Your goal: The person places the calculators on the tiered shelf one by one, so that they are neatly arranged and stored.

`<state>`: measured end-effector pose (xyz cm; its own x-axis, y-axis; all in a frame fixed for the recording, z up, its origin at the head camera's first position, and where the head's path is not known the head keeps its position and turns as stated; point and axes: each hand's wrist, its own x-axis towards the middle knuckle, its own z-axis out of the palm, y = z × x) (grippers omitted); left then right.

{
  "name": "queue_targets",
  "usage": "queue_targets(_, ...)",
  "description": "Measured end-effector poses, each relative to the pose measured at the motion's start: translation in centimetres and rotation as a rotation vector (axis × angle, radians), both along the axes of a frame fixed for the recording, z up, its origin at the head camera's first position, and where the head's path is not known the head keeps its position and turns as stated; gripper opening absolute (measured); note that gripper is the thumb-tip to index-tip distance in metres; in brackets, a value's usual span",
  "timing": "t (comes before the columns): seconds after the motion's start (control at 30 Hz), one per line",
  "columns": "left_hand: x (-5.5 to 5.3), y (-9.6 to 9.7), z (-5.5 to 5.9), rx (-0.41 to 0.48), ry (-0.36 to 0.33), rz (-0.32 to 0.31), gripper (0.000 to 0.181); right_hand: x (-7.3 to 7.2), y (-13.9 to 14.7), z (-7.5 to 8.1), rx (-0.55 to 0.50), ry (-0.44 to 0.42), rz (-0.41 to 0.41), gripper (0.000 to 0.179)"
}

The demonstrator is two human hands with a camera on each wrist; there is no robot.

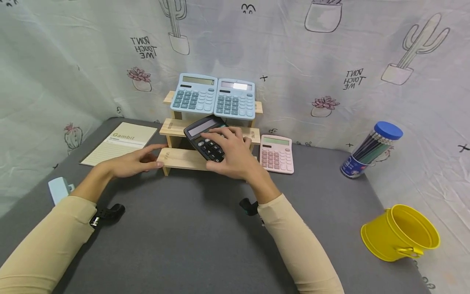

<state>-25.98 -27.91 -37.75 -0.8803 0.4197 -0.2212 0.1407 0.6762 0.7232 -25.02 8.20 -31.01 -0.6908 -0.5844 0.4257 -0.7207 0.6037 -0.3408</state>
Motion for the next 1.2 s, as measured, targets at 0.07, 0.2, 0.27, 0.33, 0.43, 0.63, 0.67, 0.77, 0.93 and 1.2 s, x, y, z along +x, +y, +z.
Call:
queue_targets(0.07, 0.0, 0.0, 0.0, 0.002, 0.001, 0.0, 0.077, -0.3, -0.3, 0.0, -0.003, 0.001, -0.001, 0.065)
queue_targets(0.2, 0.0, -0.1, 0.0, -0.005, 0.003, 0.004, 0.077, -1.0, -0.9, 0.0, -0.006, -0.024, -0.011, 0.066)
queue_targets(0.27, 0.0, -0.1, 0.0, -0.009, 0.005, 0.005, 0.077, -1.3, -1.2, -0.1, -0.007, -0.039, -0.022, 0.065)
queue_targets(0.33, -0.1, -0.1, 0.1, -0.008, 0.008, 0.004, 0.077, -1.7, -1.6, -0.1, -0.009, -0.048, -0.037, 0.064)
queue_targets(0.43, -0.1, -0.1, 0.1, -0.006, 0.009, 0.002, 0.077, -2.4, -2.2, -0.2, -0.008, -0.066, -0.056, 0.063)
queue_targets(0.63, 0.0, -0.2, 0.2, 0.006, 0.004, -0.003, 0.076, -3.1, -3.5, -0.3, -0.018, -0.108, -0.073, 0.059)
queue_targets(0.67, 0.0, -0.2, 0.2, 0.01, 0.004, -0.006, 0.076, -3.2, -3.7, -0.3, -0.018, -0.112, -0.079, 0.059)
queue_targets(0.77, 0.0, 0.0, 0.1, 0.023, 0.002, -0.01, 0.076, -3.5, -4.3, -0.4, -0.01, -0.122, -0.109, 0.058)
queue_targets(0.93, 0.2, -0.3, 0.1, 0.019, 0.0, 0.006, 0.076, -3.5, -5.5, -0.3, 0.045, -0.15, -0.148, 0.07)
queue_targets(1.2, 0.1, -0.4, 0.0, 0.019, 0.007, -0.003, 0.076, -3.6, -5.4, 0.4, 0.123, -0.225, -0.075, 0.073)
